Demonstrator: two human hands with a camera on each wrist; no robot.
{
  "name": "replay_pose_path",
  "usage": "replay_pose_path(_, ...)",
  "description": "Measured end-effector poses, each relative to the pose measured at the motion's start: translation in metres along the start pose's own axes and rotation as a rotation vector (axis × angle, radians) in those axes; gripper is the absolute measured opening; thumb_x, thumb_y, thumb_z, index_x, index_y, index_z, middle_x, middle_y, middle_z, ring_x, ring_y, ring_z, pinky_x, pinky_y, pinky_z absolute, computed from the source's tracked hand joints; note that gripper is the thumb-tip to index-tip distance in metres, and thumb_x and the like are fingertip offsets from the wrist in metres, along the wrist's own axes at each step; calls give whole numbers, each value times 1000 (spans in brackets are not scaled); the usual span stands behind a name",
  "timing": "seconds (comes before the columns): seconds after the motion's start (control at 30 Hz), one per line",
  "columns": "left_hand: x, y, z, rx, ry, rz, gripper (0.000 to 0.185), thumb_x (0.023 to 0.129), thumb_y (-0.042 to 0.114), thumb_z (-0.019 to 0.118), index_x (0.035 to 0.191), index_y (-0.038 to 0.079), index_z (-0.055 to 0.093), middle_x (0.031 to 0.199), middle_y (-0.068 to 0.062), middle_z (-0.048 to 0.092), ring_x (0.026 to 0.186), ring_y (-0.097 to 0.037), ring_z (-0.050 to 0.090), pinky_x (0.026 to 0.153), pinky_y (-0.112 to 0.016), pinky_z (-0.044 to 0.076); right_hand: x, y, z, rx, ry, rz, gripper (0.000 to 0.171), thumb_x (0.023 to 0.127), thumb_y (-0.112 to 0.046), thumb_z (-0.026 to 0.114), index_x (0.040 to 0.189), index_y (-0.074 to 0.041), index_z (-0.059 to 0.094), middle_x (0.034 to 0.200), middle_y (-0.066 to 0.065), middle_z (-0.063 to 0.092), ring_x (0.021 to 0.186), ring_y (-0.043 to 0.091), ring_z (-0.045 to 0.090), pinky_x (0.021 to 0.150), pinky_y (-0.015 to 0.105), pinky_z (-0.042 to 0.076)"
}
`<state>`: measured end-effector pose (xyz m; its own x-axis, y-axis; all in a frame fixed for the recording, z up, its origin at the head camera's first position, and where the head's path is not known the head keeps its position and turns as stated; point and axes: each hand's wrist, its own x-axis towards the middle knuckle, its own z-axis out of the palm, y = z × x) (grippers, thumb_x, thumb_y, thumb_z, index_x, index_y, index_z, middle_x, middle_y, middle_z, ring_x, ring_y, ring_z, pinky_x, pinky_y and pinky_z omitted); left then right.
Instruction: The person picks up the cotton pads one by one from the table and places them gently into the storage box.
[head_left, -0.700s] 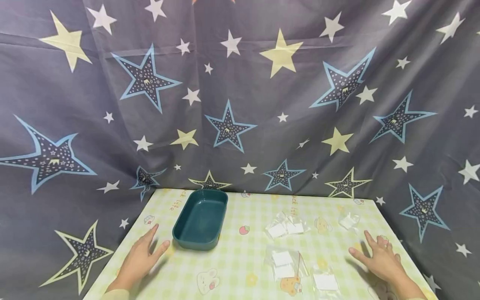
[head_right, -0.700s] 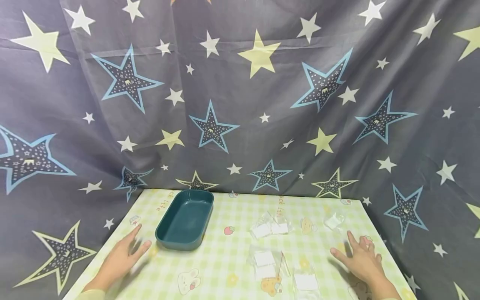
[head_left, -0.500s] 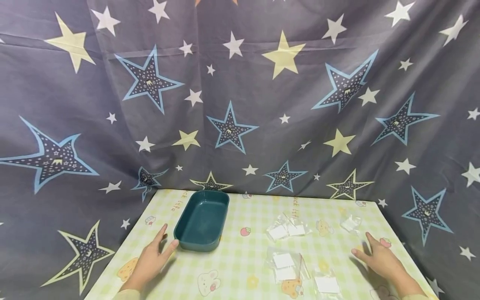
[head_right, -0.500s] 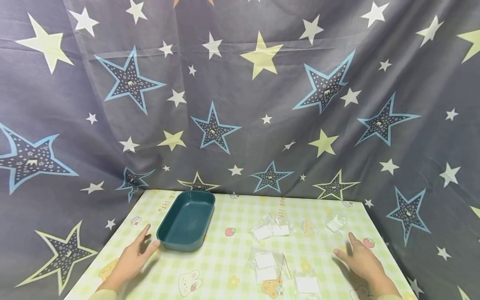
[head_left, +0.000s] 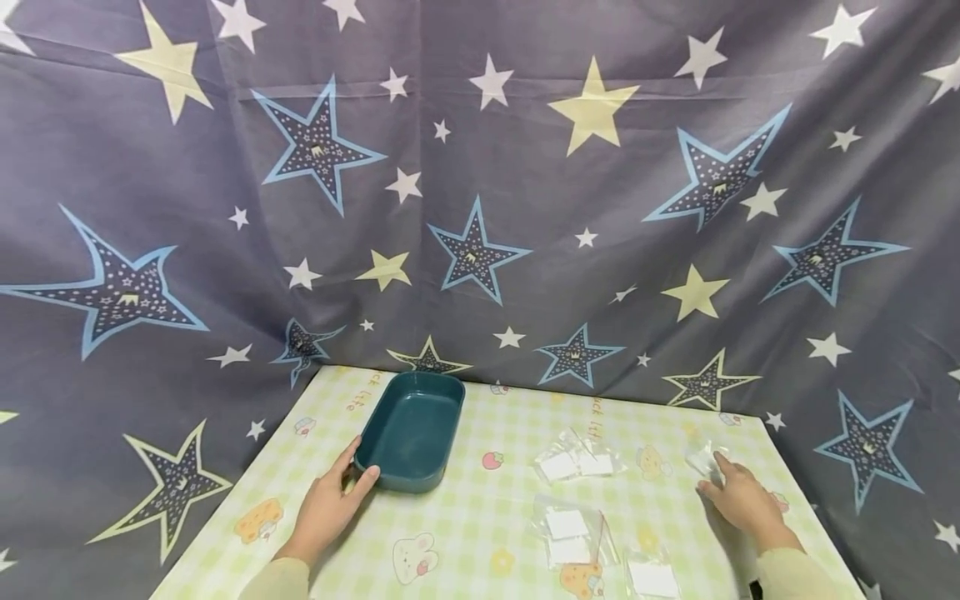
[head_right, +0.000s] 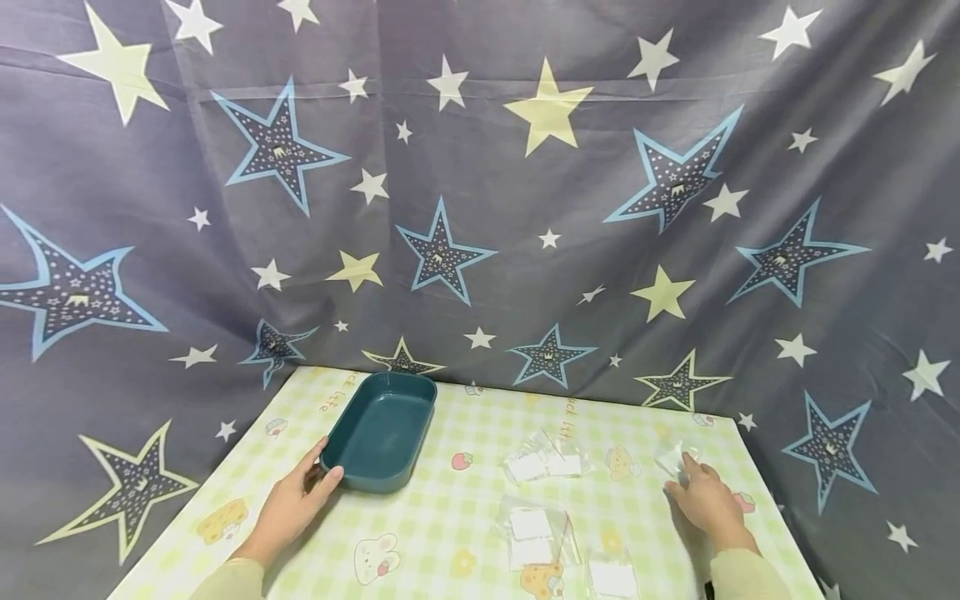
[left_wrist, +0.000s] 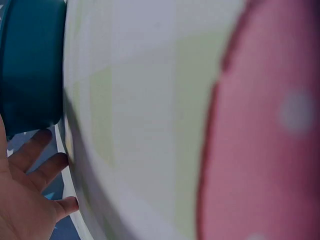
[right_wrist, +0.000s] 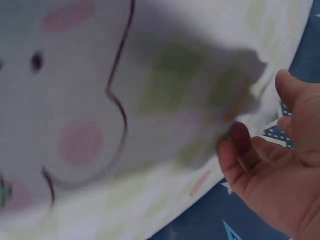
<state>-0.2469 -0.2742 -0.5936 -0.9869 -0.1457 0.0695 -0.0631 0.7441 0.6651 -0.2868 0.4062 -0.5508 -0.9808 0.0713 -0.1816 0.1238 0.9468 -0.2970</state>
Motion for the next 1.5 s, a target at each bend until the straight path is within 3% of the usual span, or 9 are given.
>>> replay_pose_path(0.13,2,1,-1,-88,-44,-35,92,99,78,54,172,29,26,155,-25,57,145,-48,54,119,-72,38,0,7,13,-49,46,-33,71,108,-44,57,157,5,43,154,47,39,130,74,46,103,80,42)
replay_pose_path(0.23,3,1,-3,-133,-57,-61,94,96,78,58,172,32,27,151,-27,61,143,-45,57,117,-69,42,-1,8,20,-46,79,-22,65,108,-45,56,154,1,51,154,44,42,129,74,47,103,79,43)
replay_pose_path(0.53,4,-2,-9,-185,-101,-117,101,89,83,63,171,36,29,151,-26,61,142,-43,60,113,-63,50,3,1,22,-13,115,28,63,106,-47,60,151,-3,56,156,40,44,132,71,48,103,77,45)
replay_pose_path(0.73,5,-3,-10,-194,-108,-124,100,89,82,65,170,36,30,148,-25,64,141,-42,61,111,-60,52,3,0,19,65,94,79,65,106,-51,59,148,-1,59,153,34,52,134,66,50,100,76,48)
replay_pose_path(0.87,5,-2,-12,-210,-114,-137,98,90,78,67,170,35,30,150,-26,63,143,-43,59,110,-59,53,2,1,17,106,113,115,56,107,-45,57,142,-2,65,148,35,57,132,64,53,98,75,49)
replay_pose_path(1.17,6,3,-15,-217,-133,-142,97,91,78,67,170,36,29,153,-31,57,144,-45,56,111,-61,52,-1,3,15,239,210,178,42,106,-37,62,133,-7,73,147,30,59,134,64,50,109,87,25)
replay_pose_path(1.3,5,4,-15,-232,-137,-147,97,91,76,68,170,37,29,154,-31,56,145,-45,56,111,-59,53,-4,2,13,310,263,186,42,106,-36,61,132,-5,73,145,29,61,134,63,50,110,85,22)
replay_pose_path(1.4,3,4,-15,-237,-134,-148,96,91,75,69,170,37,30,154,-31,57,145,-44,57,112,-59,52,-5,0,14,384,321,203,42,106,-37,62,130,-3,73,135,27,69,134,61,52,113,84,19)
replay_pose_path(1.5,2,5,-16,-232,-132,-144,96,92,75,68,170,36,30,152,-31,58,144,-45,57,112,-60,52,-5,-1,17,498,367,245,43,105,-39,65,128,-3,75,109,20,81,123,53,63,118,78,18)
